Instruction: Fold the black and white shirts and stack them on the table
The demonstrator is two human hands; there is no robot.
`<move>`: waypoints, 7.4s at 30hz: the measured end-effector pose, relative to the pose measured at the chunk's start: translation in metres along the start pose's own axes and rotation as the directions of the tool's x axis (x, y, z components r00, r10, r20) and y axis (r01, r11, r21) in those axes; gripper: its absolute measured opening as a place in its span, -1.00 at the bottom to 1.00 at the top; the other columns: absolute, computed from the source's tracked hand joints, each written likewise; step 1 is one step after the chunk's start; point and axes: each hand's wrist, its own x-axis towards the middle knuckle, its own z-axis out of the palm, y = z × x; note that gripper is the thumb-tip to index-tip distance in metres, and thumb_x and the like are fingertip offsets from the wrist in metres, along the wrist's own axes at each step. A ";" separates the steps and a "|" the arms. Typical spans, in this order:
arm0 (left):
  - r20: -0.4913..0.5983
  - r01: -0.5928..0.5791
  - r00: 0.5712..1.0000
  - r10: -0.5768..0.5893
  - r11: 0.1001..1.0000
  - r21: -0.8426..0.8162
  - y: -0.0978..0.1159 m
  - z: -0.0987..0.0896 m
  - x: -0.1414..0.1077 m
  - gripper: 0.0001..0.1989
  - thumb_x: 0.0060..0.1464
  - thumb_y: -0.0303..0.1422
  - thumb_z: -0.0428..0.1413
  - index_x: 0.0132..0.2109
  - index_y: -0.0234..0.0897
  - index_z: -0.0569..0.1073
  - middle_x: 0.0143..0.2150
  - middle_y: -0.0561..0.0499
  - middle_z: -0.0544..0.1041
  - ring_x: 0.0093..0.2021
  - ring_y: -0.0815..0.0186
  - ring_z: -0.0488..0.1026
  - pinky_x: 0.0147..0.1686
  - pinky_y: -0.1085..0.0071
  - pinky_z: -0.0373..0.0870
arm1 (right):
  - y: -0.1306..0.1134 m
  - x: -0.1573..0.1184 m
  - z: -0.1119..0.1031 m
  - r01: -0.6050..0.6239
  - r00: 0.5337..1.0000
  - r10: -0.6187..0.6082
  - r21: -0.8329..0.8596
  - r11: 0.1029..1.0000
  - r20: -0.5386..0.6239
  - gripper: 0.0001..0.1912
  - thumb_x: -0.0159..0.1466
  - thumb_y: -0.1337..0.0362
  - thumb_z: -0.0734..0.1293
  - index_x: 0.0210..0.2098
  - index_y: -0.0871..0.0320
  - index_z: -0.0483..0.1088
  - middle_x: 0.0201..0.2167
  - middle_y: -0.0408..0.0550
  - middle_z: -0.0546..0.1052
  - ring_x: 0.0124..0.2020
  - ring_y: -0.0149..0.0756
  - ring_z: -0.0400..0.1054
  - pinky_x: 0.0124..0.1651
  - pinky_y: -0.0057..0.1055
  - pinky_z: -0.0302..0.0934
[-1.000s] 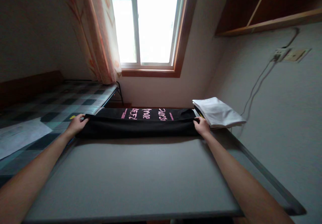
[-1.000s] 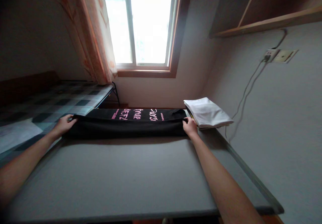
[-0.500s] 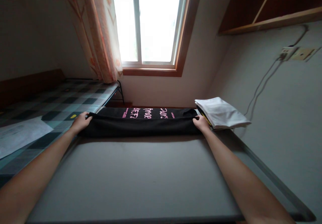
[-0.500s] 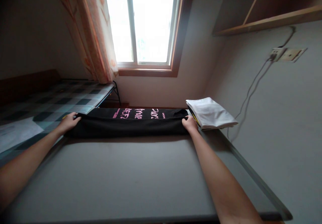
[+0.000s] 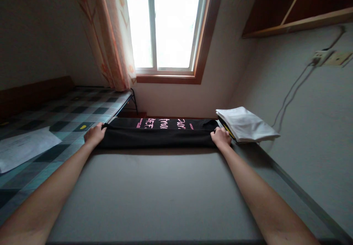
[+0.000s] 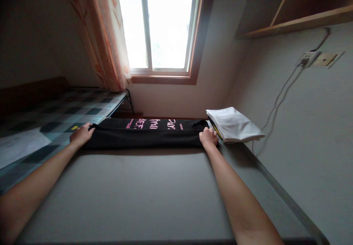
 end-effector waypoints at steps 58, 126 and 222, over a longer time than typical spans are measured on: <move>0.110 -0.245 0.964 0.243 0.970 0.005 0.057 0.046 -0.049 -0.37 0.26 -0.01 -0.25 0.39 -0.09 0.08 0.45 -0.09 -0.01 0.42 0.00 -0.09 0.30 -0.06 -0.09 | 0.007 -0.014 0.019 0.335 0.923 -0.330 0.006 0.942 0.197 -0.32 0.40 -0.09 -0.07 0.40 0.07 -0.04 0.42 0.08 -0.01 0.42 -0.14 -0.22 0.35 0.02 -0.25; -0.203 0.275 0.937 -0.285 0.958 -0.079 0.010 0.006 -0.052 -0.62 0.17 -0.21 -0.05 -0.02 -0.25 0.53 -0.18 -0.32 0.57 -0.10 -0.11 0.48 -0.16 0.07 0.29 | -0.038 -0.065 0.012 0.627 0.773 -0.631 0.075 0.775 0.066 -0.41 0.39 -0.09 0.02 0.32 -0.04 0.17 0.37 -0.09 0.12 0.37 -0.04 -0.04 0.32 -0.02 -0.09; 0.118 -0.689 0.713 0.691 0.722 -0.068 0.086 0.039 -0.080 -0.42 0.27 0.02 -0.18 0.35 0.01 0.15 0.43 0.02 0.04 0.42 0.05 -0.08 0.32 -0.06 -0.09 | 0.002 -0.038 0.007 0.272 0.954 -0.266 -0.025 0.962 0.135 -0.37 0.40 0.01 0.02 0.35 0.18 0.13 0.39 0.08 0.06 0.39 0.05 -0.13 0.34 -0.01 -0.17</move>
